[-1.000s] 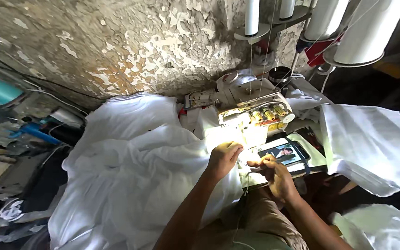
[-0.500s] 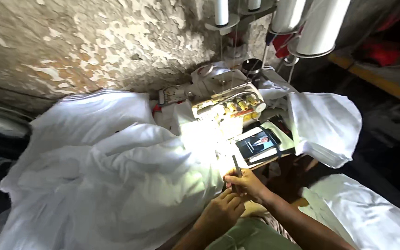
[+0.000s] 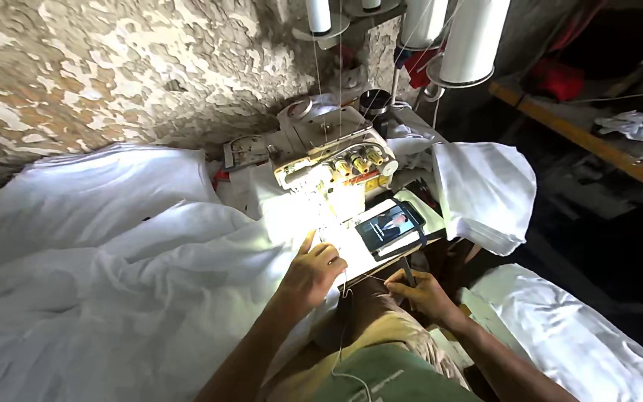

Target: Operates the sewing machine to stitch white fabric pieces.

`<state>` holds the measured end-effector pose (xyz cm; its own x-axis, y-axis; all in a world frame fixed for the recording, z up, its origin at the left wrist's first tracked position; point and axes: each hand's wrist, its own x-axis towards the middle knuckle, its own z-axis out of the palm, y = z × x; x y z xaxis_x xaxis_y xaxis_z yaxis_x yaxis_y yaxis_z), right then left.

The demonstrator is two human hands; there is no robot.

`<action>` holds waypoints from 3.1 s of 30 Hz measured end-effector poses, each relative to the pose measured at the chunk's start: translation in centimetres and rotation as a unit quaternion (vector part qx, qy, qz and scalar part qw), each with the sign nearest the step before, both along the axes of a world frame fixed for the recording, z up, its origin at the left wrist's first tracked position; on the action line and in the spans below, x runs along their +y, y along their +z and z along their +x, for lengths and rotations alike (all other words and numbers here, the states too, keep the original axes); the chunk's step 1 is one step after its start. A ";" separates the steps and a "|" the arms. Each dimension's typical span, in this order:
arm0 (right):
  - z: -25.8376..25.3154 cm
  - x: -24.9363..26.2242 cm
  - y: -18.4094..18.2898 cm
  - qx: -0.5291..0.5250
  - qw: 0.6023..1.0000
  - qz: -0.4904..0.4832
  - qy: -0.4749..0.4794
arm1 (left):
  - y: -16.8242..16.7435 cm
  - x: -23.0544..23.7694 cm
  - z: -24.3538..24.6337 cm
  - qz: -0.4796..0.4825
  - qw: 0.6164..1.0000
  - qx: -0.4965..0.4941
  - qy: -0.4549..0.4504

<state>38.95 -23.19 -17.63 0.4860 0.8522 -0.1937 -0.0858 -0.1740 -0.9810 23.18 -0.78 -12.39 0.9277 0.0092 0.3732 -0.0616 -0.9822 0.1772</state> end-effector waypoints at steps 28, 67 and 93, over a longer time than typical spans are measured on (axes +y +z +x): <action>16.1 14.4 3.9 -0.433 0.755 -0.492 0.016 | -1.0 -4.2 -1.9 -0.054 0.997 -0.036 0.047; -1.1 -0.7 2.6 -0.077 0.997 0.018 0.021 | 1.5 -5.3 0.3 -0.064 0.997 -0.040 -0.004; 15.7 11.7 5.9 -0.469 0.759 -0.450 -0.032 | 2.1 -7.3 -4.7 -0.779 0.511 -0.253 0.260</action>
<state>54.65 -11.49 -11.75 0.8050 0.5487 -0.2259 0.5407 -0.8351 -0.1014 18.48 -8.09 -10.27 0.4359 0.8581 -0.2715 -0.2893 0.4192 0.8606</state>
